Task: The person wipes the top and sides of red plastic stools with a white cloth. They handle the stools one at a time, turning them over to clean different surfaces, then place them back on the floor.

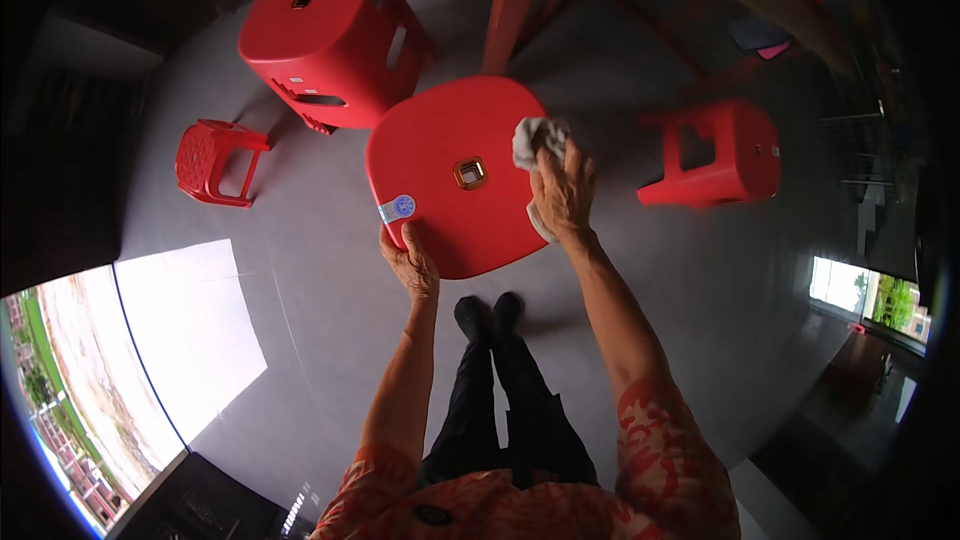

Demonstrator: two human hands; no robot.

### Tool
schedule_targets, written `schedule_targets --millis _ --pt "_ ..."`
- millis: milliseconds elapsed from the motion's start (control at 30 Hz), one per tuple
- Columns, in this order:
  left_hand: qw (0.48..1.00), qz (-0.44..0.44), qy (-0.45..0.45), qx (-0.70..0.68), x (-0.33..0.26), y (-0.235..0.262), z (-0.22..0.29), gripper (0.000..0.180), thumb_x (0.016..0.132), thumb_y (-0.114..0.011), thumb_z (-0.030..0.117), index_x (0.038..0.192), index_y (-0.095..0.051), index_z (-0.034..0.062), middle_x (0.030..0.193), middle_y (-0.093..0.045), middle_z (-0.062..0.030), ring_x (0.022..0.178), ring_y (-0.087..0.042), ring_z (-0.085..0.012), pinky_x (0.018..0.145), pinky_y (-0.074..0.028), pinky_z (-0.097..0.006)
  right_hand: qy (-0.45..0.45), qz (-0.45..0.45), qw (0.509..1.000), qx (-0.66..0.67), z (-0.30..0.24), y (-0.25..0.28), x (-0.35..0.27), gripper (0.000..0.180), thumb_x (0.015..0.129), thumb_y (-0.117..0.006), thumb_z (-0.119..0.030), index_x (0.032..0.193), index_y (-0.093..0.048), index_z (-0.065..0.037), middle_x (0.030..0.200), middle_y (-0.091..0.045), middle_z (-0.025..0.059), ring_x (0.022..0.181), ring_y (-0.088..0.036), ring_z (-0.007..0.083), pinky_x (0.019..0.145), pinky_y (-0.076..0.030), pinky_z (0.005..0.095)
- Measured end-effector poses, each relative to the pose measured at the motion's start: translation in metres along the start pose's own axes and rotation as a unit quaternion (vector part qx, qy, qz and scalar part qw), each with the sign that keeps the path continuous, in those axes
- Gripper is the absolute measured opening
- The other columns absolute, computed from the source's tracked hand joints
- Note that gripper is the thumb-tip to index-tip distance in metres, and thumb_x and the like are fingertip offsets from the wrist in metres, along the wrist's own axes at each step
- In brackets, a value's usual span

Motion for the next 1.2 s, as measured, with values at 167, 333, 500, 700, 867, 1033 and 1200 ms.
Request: schedule_targets --millis 167,333,500,700,867,1033,1200 --pt "1.0 0.006 -0.017 0.008 0.0 -0.004 0.001 0.063 0.094 -0.052 0.052 0.133 -0.046 0.0031 0.116 -0.056 -0.0134 0.105 -0.054 -0.0247 0.092 -0.043 -0.036 -0.255 0.045 0.95 0.171 0.023 -0.031 -0.011 0.052 0.09 -0.061 -0.032 0.133 -0.042 -0.01 0.119 -0.048 0.0272 0.109 -0.05 0.0452 0.09 -0.044 0.0533" --pt "1.0 0.018 -0.016 -0.018 0.008 0.003 -0.004 0.057 0.096 -0.054 0.045 0.129 -0.047 -0.0006 0.11 -0.058 -0.0116 0.1 -0.053 -0.0204 0.09 -0.044 -0.034 -0.352 0.03 0.909 0.221 -0.009 -0.021 -0.052 0.064 0.091 -0.061 -0.033 0.141 -0.031 -0.008 0.129 -0.041 0.0303 0.116 -0.045 0.0485 0.096 -0.041 0.0547" --pt "0.998 0.0 -0.016 -0.058 0.013 0.003 -0.01 0.052 0.097 -0.055 0.038 0.128 -0.047 -0.003 0.115 -0.057 -0.0131 0.104 -0.053 -0.0221 0.093 -0.043 -0.034 -0.34 0.238 0.753 0.511 -0.002 -0.049 -0.064 0.04 0.097 -0.055 -0.021 0.13 -0.047 -0.002 0.115 -0.054 0.0133 0.105 -0.054 0.0249 0.092 -0.043 0.0375" --pt "0.998 0.034 -0.04 -0.039 0.018 0.009 -0.018 0.056 0.096 -0.054 0.045 0.13 -0.047 0.0003 0.118 -0.054 -0.0134 0.104 -0.053 -0.0229 0.091 -0.044 -0.035 -0.519 0.107 0.572 0.626 0.015 -0.071 -0.062 0.043 0.097 -0.047 -0.043 0.108 -0.059 -0.003 0.094 -0.06 0.0095 0.088 -0.054 0.0197 0.077 -0.044 0.0361" --pt "0.882 0.095 -0.234 0.398 -0.004 -0.007 0.035 0.058 0.095 -0.049 0.04 0.146 -0.035 0.0158 0.144 -0.035 -0.0196 0.131 -0.035 -0.0387 0.105 -0.03 -0.053 -0.524 -0.003 0.725 0.447 0.022 -0.108 -0.123 0.058 0.098 -0.036 -0.044 0.136 -0.037 -0.001 0.111 -0.063 0.0228 0.097 -0.062 0.0382 0.075 -0.047 0.0463" --pt "0.794 -0.129 -0.312 0.505 -0.075 -0.064 0.053 0.065 0.097 -0.039 0.053 0.151 -0.028 0.0206 0.155 -0.018 -0.0207 0.143 -0.014 -0.0415 0.11 -0.011 -0.064 -0.43 -0.151 0.528 0.717 0.023 -0.055 -0.137 0.043 0.099 -0.044 -0.025 0.136 -0.039 -0.005 0.095 -0.056 0.0084 0.089 -0.054 0.0168 0.076 -0.048 0.0328" --pt "0.829 -0.131 -0.144 0.524 -0.094 -0.116 0.068 0.08 0.093 -0.038 0.064 0.155 -0.008 0.0239 0.158 0.0 -0.0211 0.145 0.001 -0.0428 0.108 -0.006 -0.069 -0.228 -0.466 0.573 0.634 0.097 0.037 -0.108 0.044 0.092 -0.056 -0.025 0.13 -0.049 -0.004 0.11 -0.055 0.006 0.105 -0.054 0.0176 0.09 -0.045 0.0321"
Point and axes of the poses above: each hand's wrist, its own x-axis towards the middle knuckle, its own y-axis out of the back of the hand, z = x × y, the point moved 1 cm from there along x, towards the middle knuckle
